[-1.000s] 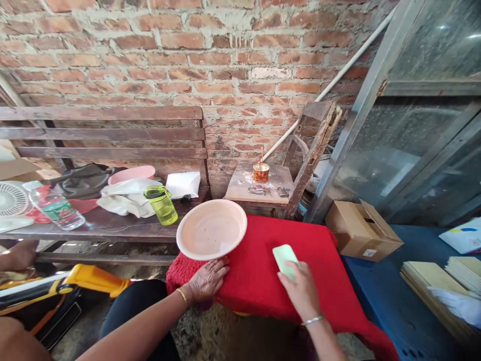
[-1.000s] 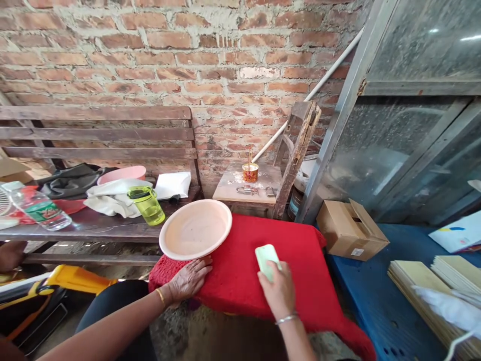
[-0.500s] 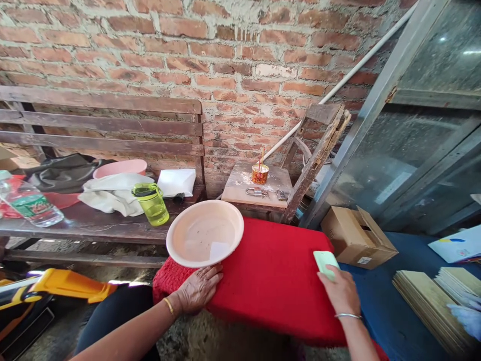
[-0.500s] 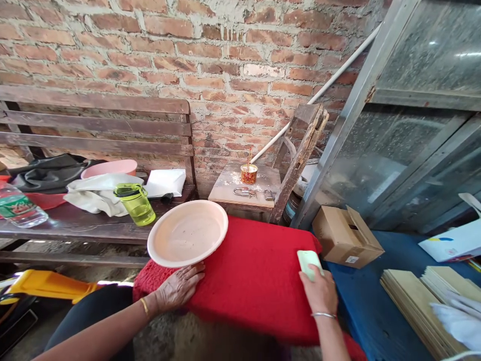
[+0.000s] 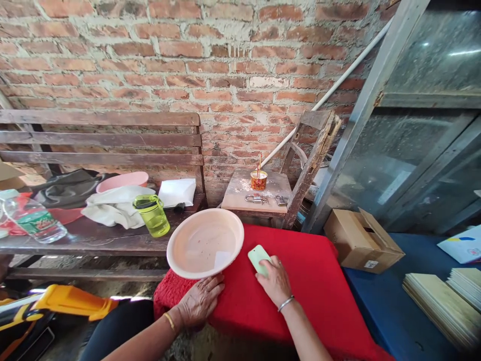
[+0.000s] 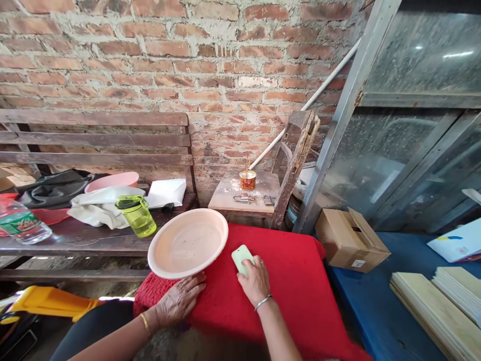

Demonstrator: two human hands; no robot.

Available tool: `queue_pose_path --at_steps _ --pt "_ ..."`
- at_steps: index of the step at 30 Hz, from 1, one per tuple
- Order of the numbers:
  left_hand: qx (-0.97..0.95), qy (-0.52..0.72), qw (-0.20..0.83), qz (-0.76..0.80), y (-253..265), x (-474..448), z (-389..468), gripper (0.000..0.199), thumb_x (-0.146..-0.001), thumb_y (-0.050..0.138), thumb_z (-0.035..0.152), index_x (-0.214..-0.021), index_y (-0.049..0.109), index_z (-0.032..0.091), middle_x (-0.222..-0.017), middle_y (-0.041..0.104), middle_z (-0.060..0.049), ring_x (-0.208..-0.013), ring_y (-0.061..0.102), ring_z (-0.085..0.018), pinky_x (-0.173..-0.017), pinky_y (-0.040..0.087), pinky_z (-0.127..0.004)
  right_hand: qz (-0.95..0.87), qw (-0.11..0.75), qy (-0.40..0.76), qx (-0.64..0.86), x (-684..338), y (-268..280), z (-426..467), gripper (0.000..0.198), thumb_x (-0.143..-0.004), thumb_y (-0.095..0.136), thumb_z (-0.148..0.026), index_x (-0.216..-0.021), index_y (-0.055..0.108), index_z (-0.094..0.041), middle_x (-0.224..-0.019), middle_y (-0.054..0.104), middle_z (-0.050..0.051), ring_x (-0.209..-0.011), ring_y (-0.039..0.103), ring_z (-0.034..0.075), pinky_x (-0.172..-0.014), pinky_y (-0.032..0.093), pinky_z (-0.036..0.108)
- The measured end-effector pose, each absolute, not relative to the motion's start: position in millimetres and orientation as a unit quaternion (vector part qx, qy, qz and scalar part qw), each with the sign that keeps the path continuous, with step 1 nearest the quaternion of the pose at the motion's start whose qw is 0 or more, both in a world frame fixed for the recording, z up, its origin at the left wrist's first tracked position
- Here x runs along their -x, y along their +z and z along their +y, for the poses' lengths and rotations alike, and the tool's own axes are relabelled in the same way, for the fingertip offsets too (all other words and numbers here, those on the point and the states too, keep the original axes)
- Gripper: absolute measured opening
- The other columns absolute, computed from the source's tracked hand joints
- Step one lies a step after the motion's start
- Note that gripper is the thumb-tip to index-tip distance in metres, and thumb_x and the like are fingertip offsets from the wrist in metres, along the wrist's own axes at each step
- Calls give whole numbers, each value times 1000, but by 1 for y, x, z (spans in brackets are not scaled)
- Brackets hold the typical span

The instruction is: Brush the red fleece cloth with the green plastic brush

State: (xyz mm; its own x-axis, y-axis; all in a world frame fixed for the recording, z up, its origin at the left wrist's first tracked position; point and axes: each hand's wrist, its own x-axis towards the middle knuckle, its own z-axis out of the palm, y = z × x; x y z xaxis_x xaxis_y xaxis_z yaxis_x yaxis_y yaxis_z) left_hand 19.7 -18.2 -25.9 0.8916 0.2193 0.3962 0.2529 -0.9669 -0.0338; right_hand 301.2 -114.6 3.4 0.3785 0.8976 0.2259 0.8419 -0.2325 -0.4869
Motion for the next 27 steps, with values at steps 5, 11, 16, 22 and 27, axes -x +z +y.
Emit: queue_pose_path --at_steps 5,11,16,22,27 --pt "969 -212 52 -117 -28 -20 -18 43 -84 43 6 -122 58 18 -124 64 -11 -117 60 -22 -100 51 -33 -470 250 30 846 -384 6 -153 26 -76 64 -35 -100 72 -27 -96 61 4 -92 61 21 -86 47 32" --pt "971 -201 19 -132 -32 -21 -18 43 -84 44 9 -124 58 19 -126 63 -10 -117 59 -22 -102 50 -36 -253 165 -41 952 -474 20 -221 44 -80 56 -46 -109 72 -17 -87 59 13 -86 60 31 -79 47 43" --pt "973 -188 6 -132 -26 -22 -19 42 -85 45 9 -124 58 19 -126 63 -10 -118 59 -22 -102 49 -36 -373 227 -33 899 -416 17 -178 40 -80 55 -48 -107 71 -22 -95 56 10 -92 57 28 -83 47 40" --pt "975 -177 -1 -136 -22 -22 -21 41 -86 43 9 -123 58 17 -126 62 -12 -120 58 -23 -102 49 -37 -520 275 55 807 -314 8 -88 27 -77 64 -35 -102 71 -28 -99 59 3 -93 58 19 -87 44 29" --pt "977 -171 -13 -128 -20 -23 -20 39 -86 44 8 -122 58 15 -125 63 -12 -122 56 -23 -104 48 -36 -505 256 80 821 -341 3 -78 27 -76 65 -36 -101 72 -28 -98 60 2 -91 58 17 -85 44 28"
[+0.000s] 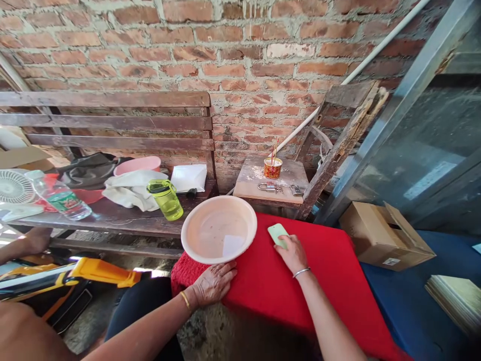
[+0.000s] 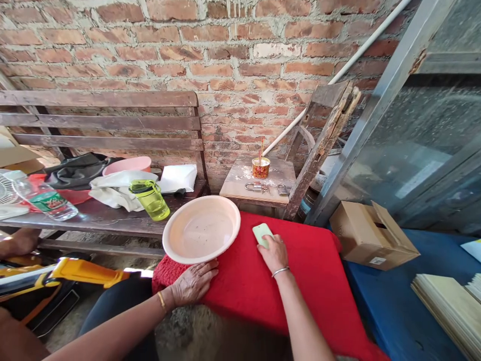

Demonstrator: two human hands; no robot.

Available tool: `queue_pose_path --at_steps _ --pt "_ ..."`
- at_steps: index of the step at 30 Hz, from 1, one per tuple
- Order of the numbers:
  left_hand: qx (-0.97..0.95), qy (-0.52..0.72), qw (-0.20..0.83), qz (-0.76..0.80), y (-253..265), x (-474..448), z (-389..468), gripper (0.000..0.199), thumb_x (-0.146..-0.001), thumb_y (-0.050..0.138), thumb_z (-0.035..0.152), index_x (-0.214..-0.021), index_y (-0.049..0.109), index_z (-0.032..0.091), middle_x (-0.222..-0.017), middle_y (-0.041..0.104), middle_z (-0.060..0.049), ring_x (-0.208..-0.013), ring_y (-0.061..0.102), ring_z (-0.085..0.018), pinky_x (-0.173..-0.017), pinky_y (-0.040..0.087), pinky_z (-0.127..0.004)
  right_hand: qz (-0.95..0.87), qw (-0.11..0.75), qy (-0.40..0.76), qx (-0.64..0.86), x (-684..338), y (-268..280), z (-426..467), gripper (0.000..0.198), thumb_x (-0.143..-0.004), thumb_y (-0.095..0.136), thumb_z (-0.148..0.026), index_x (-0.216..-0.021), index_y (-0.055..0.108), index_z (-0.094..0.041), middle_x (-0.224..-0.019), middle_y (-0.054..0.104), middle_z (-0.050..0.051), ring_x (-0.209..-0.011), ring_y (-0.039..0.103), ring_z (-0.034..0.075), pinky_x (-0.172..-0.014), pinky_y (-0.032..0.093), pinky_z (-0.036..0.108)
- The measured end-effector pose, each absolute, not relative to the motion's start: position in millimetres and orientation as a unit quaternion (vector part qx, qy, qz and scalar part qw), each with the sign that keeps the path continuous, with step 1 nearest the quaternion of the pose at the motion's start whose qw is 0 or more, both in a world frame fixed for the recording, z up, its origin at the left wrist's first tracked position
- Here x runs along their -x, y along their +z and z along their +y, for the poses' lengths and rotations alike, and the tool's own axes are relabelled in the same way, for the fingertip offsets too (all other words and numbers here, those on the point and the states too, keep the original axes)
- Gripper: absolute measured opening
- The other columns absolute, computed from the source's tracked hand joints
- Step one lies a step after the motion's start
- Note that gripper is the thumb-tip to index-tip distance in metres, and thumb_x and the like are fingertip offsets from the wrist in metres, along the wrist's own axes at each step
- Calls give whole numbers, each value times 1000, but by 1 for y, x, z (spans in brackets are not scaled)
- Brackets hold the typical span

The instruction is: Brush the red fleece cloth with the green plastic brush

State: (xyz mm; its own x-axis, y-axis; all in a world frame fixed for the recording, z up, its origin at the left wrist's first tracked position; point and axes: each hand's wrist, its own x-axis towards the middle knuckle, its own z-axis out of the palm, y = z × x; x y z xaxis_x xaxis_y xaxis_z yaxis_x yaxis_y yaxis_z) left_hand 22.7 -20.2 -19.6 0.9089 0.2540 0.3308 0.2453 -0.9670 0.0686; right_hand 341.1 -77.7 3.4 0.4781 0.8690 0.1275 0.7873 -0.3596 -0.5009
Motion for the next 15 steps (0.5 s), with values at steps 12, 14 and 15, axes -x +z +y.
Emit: queue_pose_path --at_steps 12,14,15 --pt "-974 177 38 133 -18 -23 -22 39 -87 48 11 -124 56 16 -124 63 -13 -119 59 -23 -101 50 -38 -239 199 4 950 -465 39 -166 52 -78 53 -50 -112 70 -16 -92 63 20 -95 58 37 -74 45 45" --pt "-974 181 34 132 -18 -23 -22 39 -87 47 10 -124 56 15 -125 63 -13 -119 59 -23 -102 49 -38 -312 222 14 924 -439 34 -144 46 -77 57 -47 -111 70 -19 -92 62 14 -99 57 32 -82 45 41" --pt "-974 183 30 129 -18 -22 -22 39 -87 47 10 -125 56 15 -125 63 -13 -120 58 -23 -102 49 -38 -351 234 22 906 -422 30 -129 43 -77 59 -46 -110 69 -19 -94 62 11 -99 56 30 -84 45 39"
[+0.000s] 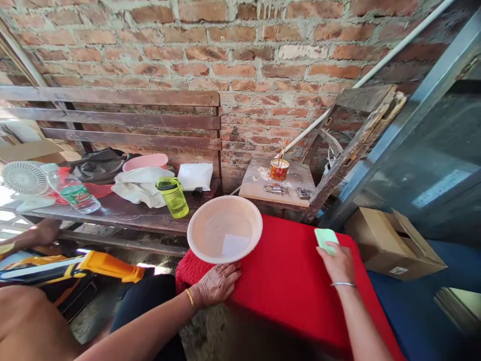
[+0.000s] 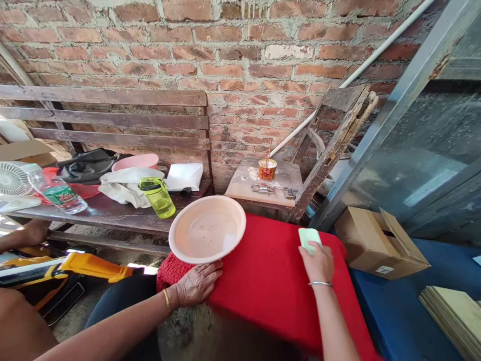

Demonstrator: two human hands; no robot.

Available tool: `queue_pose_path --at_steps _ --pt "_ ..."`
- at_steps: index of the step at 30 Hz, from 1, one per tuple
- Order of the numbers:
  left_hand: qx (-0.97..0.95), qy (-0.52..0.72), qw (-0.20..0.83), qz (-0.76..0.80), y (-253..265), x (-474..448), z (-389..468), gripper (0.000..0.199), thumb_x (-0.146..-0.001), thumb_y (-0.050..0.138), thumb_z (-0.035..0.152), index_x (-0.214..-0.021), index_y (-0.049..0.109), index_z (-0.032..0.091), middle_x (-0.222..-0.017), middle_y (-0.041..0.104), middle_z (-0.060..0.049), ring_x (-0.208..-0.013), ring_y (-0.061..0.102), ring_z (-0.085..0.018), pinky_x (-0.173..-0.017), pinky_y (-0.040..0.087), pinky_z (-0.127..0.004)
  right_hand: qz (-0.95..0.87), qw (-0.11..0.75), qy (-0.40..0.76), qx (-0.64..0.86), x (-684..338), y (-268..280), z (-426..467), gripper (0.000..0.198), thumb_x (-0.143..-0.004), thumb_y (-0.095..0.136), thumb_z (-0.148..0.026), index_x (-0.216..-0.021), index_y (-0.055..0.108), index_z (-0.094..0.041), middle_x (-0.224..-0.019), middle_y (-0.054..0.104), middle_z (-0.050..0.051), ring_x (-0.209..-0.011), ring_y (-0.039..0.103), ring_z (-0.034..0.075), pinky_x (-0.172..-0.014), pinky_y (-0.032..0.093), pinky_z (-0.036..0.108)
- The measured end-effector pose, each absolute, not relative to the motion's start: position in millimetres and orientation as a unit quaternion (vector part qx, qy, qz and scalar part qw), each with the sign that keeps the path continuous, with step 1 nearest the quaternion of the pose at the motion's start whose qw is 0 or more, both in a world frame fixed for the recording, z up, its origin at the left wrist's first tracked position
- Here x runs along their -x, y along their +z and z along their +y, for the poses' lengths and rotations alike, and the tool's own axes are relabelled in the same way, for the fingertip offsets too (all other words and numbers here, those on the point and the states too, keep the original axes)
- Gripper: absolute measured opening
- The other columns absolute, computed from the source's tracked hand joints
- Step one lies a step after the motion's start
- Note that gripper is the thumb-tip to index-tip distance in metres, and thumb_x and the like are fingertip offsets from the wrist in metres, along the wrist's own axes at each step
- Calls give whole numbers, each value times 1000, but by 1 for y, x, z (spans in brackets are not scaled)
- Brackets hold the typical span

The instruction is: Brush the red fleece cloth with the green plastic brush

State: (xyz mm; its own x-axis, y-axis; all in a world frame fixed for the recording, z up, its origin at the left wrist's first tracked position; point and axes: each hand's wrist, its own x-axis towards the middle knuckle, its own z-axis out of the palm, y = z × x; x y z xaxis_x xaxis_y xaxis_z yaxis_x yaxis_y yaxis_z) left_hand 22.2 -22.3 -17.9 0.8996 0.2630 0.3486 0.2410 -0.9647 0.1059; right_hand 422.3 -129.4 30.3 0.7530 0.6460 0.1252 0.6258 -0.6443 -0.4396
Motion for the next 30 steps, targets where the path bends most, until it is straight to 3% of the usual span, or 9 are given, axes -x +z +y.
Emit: queue_pose_path --at_steps 5,13,22,27,30 --pt "-974 187 2 126 -23 -17 -20 40 -87 45 10 -124 57 16 -126 63 -13 -120 59 -23 -100 52 -37 -476 261 62 838 -342 18 -52 29 -76 67 -37 -103 71 -26 -98 60 5 -93 57 20 -86 43 29" --pt "-972 201 -31 120 -29 -12 -18 41 -88 44 11 -126 57 18 -129 63 -10 -119 59 -22 -99 52 -32 -531 231 97 810 -334 12 -14 32 -74 73 -36 -105 71 -29 -101 59 4 -91 57 18 -84 41 27" --pt "-970 204 -58 115 -26 -11 -18 41 -89 42 10 -127 58 19 -127 64 -9 -116 61 -21 -98 53 -31 -369 193 55 908 -484 15 -98 38 -80 58 -42 -113 69 -26 -103 61 7 -99 59 23 -91 44 33" --pt "-969 212 -60 113 -26 -12 -17 42 -89 43 10 -128 57 19 -126 64 -9 -115 62 -20 -97 52 -30 -250 171 41 952 -550 27 -172 48 -75 56 -50 -109 71 -20 -90 64 13 -89 64 30 -82 48 42" --pt "-969 210 -64 112 -25 -13 -17 42 -89 43 10 -127 57 19 -126 65 -10 -115 62 -20 -97 53 -30 -190 229 43 954 -573 22 -212 46 -67 60 -53 -95 74 -19 -79 65 14 -82 65 33 -75 49 44"
